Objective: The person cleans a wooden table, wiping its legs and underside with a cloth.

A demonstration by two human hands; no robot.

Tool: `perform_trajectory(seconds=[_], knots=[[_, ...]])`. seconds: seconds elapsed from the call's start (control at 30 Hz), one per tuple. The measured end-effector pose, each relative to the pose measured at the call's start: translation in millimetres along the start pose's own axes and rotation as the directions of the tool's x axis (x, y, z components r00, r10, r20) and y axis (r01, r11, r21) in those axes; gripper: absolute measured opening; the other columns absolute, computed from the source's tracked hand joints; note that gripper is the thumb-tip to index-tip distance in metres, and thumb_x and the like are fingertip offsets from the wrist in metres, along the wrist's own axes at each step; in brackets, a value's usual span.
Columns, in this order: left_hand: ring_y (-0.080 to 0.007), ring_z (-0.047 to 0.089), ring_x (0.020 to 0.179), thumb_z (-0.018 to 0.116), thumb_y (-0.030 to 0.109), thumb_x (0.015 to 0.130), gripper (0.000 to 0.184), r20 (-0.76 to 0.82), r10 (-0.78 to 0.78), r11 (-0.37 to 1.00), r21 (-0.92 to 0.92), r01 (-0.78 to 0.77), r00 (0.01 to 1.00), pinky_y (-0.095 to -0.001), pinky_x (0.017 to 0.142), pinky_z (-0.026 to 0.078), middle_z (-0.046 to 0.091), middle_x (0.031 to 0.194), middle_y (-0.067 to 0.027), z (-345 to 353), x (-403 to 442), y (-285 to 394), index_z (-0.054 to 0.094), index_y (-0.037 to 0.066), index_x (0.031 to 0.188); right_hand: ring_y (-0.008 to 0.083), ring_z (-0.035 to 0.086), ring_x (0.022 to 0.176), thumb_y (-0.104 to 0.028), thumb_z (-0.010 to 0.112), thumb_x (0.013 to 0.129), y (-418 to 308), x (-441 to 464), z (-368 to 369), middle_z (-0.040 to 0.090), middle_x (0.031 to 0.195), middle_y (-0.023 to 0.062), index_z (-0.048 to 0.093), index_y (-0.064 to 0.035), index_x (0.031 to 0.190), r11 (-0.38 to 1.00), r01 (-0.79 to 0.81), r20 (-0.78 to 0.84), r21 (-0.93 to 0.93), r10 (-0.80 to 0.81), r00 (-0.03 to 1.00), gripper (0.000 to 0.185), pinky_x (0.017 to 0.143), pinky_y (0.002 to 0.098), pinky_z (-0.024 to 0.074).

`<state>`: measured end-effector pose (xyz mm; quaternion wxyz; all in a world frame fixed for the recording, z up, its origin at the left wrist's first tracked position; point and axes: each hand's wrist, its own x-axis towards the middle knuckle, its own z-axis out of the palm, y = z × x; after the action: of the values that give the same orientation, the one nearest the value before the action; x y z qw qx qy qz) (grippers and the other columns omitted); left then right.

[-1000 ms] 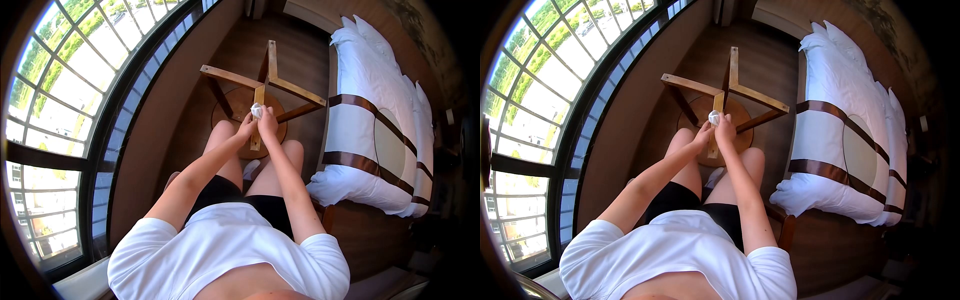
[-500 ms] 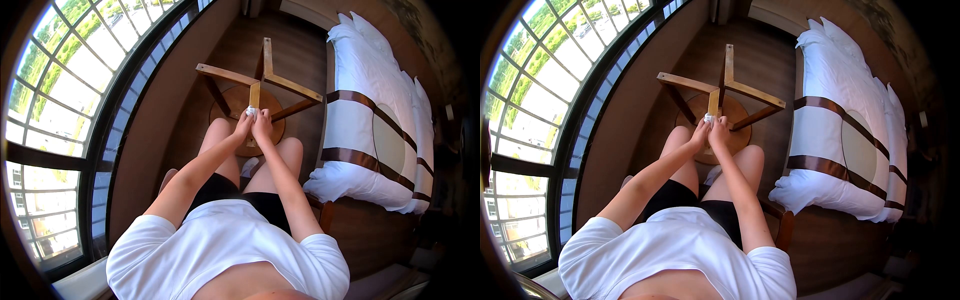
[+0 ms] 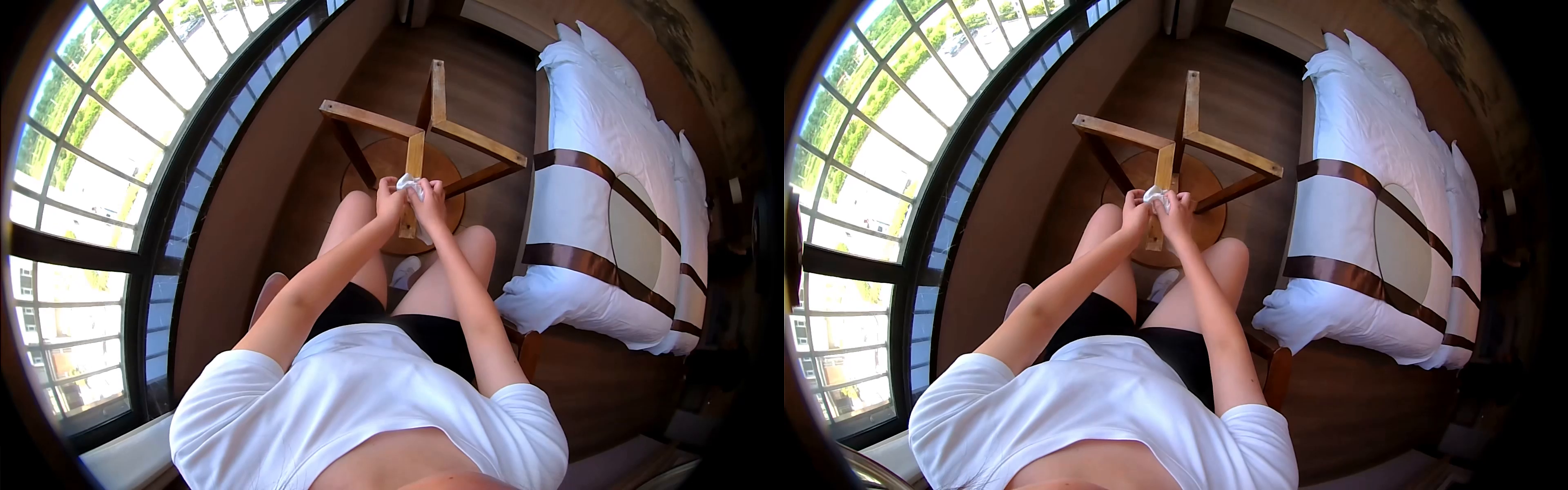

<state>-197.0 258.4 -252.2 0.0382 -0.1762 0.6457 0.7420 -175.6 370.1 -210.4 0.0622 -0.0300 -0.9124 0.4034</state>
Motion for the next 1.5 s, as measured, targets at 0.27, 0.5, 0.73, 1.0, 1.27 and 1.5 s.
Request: perform_trajectory(seconds=[0.27,0.5,0.73,1.0,1.27,1.5], knots=[[-0.0256,0.066,0.085,0.066,0.035,0.078,0.036,-0.034,-0.015,0.839,0.543,0.031,0.999,-0.0436,0.075,0.047,0.068,0.089,-0.0090,7.0,-3.6,41.1,0.062,0.009,0.102,0.0354,0.056,0.095,-0.029,0.068,0.083,-6.3,24.2,6.1,0.052,0.106,0.0096,0.054,-0.0175,0.108,0.993,-0.104,-0.051,-0.053,0.101,0.994,0.031,0.079,0.0469,0.0469],[-0.0302,0.064,0.091,0.064,0.036,0.079,0.035,-0.057,0.032,0.842,0.539,0.004,0.998,-0.0463,0.077,0.046,0.067,0.094,-0.0093,6.1,2.9,25.5,0.056,0.010,0.100,0.0341,0.058,0.091,-0.028,0.069,0.081,-21.6,10.9,-7.6,0.054,0.103,0.0098,0.061,-0.0151,0.104,0.996,-0.081,-0.047,-0.025,0.080,0.996,0.027,0.076,0.0438,0.0480],[-0.0311,0.061,0.093,0.066,0.025,0.075,0.037,-0.104,0.054,0.904,0.427,-0.004,0.993,-0.0437,0.081,0.047,0.062,0.098,-0.0139,1.4,-20.5,28.6,0.051,0.006,0.103,0.0338,0.058,0.090,-0.022,0.069,0.080,-16.6,-40.0,-20.2,0.056,0.095,0.0103,0.063,-0.0129,0.099,0.991,0.025,0.025,-0.133,-0.021,0.999,0.021,0.074,0.0435,0.0484],[-0.0358,0.055,0.099,0.063,0.017,0.074,0.030,0.031,0.183,0.834,0.525,-0.171,0.983,-0.0446,0.084,0.046,0.057,0.105,-0.0183,7.4,-38.6,28.7,0.053,0.007,0.101,0.0336,0.058,0.092,-0.021,0.069,0.078,-16.1,-19.6,-21.6,0.057,0.096,0.0090,0.062,-0.0141,0.095,0.978,0.048,0.017,-0.203,-0.045,0.999,0.020,0.072,0.0445,0.0492],[-0.0360,0.057,0.095,0.059,0.011,0.075,0.023,0.046,0.209,0.891,0.403,-0.209,0.977,-0.0429,0.082,0.047,0.057,0.100,-0.0190,-0.7,-33.6,30.5,0.055,0.004,0.097,0.0340,0.058,0.092,-0.022,0.070,0.079,-10.0,-13.0,-10.1,0.056,0.095,0.0106,0.060,-0.0125,0.094,0.990,0.025,-0.020,-0.136,-0.028,0.999,0.021,0.073,0.0437,0.0483],[-0.0221,0.056,0.085,0.059,0.003,0.076,0.012,-0.026,0.302,0.937,0.195,-0.291,0.953,-0.0325,0.078,0.048,0.055,0.092,-0.0117,-10.8,-45.9,19.3,0.056,0.000,0.087,0.0331,0.057,0.088,-0.019,0.076,0.073,-7.8,-47.5,-8.8,0.056,0.089,0.0102,0.063,-0.0109,0.091,0.978,0.120,-0.030,-0.169,-0.127,0.992,0.024,0.073,0.0422,0.0476]])
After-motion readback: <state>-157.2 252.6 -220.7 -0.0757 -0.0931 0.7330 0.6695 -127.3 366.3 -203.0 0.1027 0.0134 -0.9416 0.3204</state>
